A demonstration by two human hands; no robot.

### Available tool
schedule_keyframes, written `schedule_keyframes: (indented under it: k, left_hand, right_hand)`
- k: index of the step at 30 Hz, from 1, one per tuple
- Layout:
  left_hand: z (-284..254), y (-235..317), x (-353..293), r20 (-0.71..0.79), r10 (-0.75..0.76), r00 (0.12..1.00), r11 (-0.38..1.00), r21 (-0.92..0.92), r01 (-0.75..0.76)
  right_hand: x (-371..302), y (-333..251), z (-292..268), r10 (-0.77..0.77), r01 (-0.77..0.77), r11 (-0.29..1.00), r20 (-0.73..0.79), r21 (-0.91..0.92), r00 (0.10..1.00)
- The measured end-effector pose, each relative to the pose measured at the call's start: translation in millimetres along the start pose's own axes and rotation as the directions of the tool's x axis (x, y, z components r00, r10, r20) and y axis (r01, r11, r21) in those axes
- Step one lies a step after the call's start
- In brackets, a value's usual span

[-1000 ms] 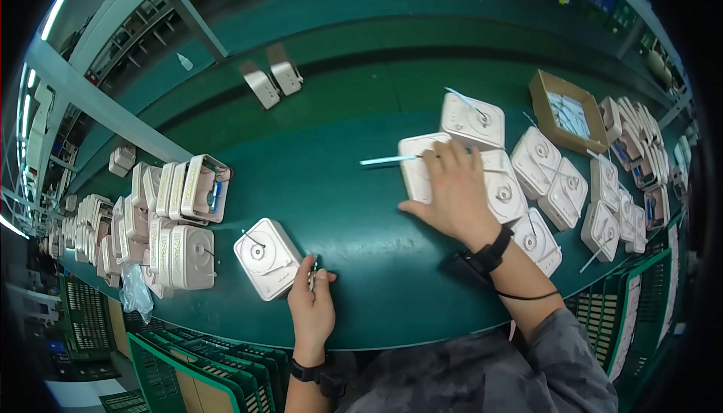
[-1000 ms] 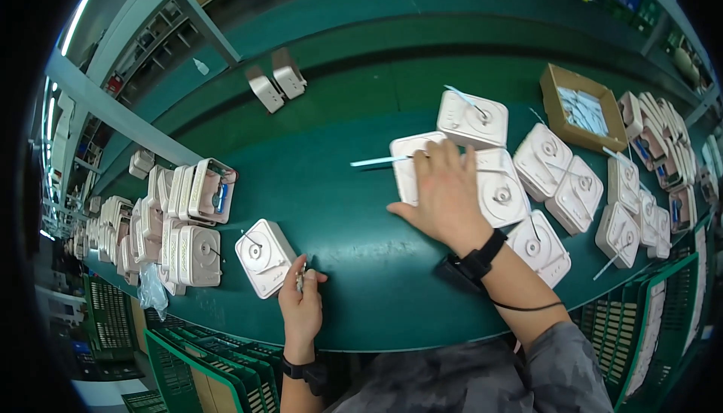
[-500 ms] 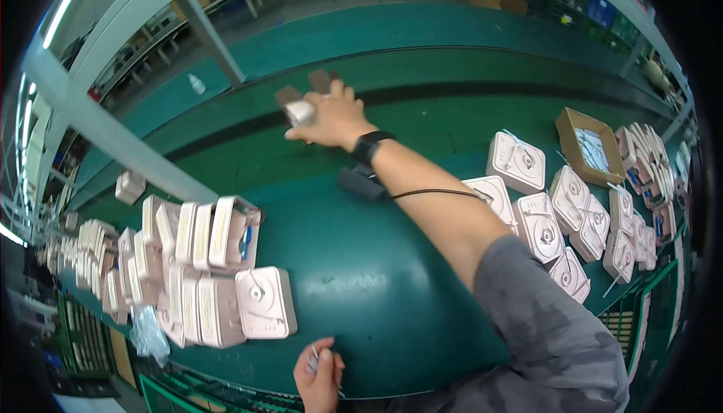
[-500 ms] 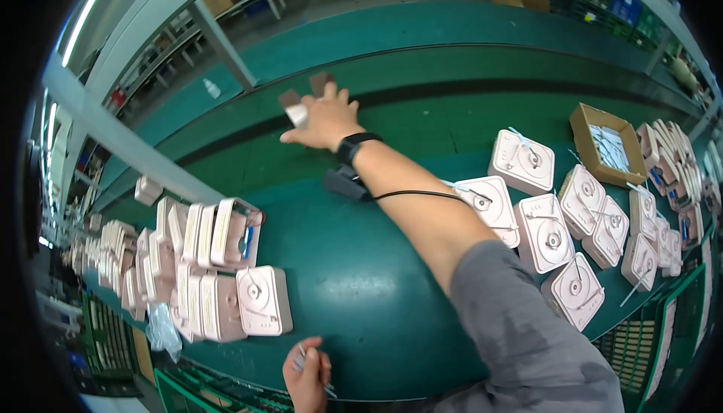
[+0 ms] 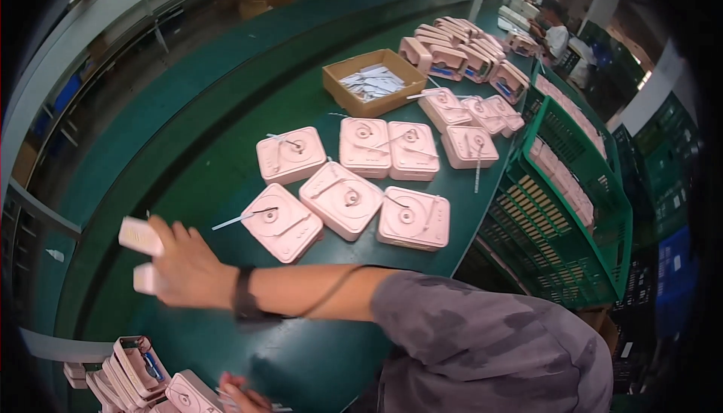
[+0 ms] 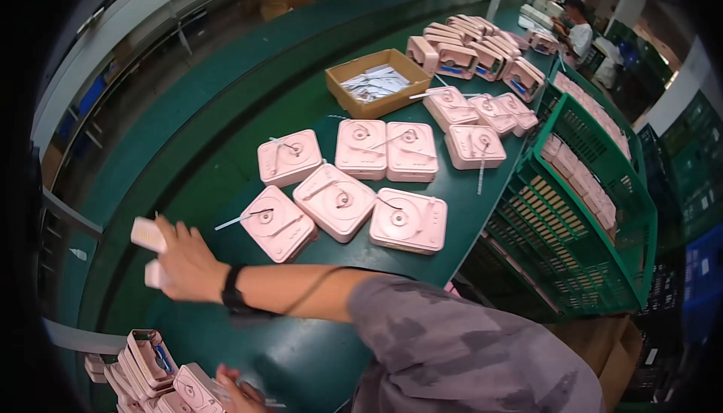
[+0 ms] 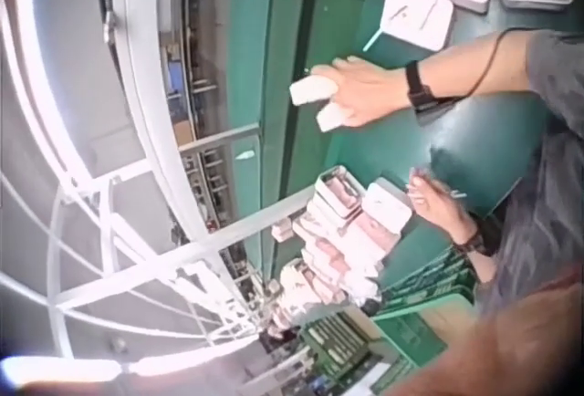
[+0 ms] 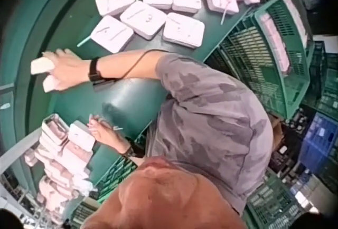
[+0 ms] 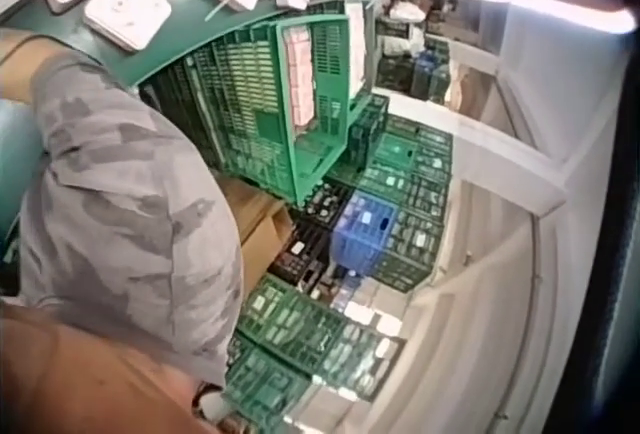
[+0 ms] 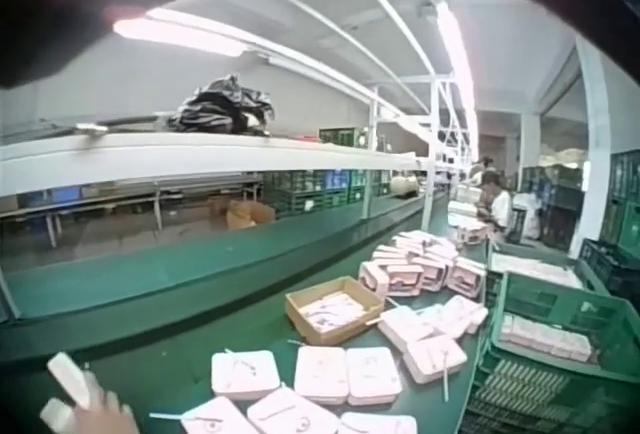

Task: The person picks up a pink device, inserts a white strip into the center, and presses it down by hand. They repeat this process for several devices, placing finished units back on the conveyor belt.

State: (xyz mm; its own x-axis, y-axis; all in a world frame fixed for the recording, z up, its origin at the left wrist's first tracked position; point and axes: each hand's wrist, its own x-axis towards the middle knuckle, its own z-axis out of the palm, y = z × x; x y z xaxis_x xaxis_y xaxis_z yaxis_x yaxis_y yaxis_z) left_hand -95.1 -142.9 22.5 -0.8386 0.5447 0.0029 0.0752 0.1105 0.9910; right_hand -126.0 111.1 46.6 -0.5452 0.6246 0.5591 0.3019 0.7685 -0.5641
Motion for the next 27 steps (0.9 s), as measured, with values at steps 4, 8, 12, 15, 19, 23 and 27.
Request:
schedule_keyframes:
  k: [4, 8, 12, 15, 19, 23, 27]
  left_hand:
    - [26.1, 22.8, 8.7, -0.047, -0.274, 0.961, 0.903, -0.357, 0.24]
    - [33.9, 13.9, 0.8, -0.057, -0.303, 0.951, 0.84, -0.488, 0.239]
    - [16.5, -6.8, -18.6, -0.069, -0.309, 0.949, 0.87, -0.424, 0.253]
    - [-0.8, -16.9, -35.5, -0.056, -0.313, 0.948, 0.818, -0.523, 0.24]
    - [-8.9, -18.4, -60.9, 0.016, -0.455, 0.89, 0.685, -0.633, 0.362]
    - [15.7, -10.0, -71.0, 0.074, -0.408, 0.91, 0.761, -0.523, 0.384]
    - [36.5, 0.6, -67.3, 0.023, -0.365, 0.931, 0.815, -0.477, 0.331]
  right_hand:
    - [-89.8, -13.2, -61.6, -0.246, 0.247, 0.968, -0.014, 0.055, 0.969]
    - [-146.4, -19.1, -94.0, -0.394, 0.403, 0.915, 0.182, -0.014, 0.901]
    - [-168.3, -15.0, -124.4, -0.444, 0.441, 0.895, 0.222, 0.066, 0.868]
    - [-166.0, -3.4, -143.7, -0.374, 0.382, 0.924, 0.212, 0.002, 0.903]
    - [-182.1, 9.2, -155.8, -0.461, 0.468, 0.884, 0.22, 0.023, 0.86]
    - [-184.4, 10.6, -164.9, -0.301, 0.287, 0.953, 0.187, 0.1, 0.935]
    - [-182.5, 10.5, -168.8, -0.277, 0.256, 0.949, 0.1, 0.183, 0.956]
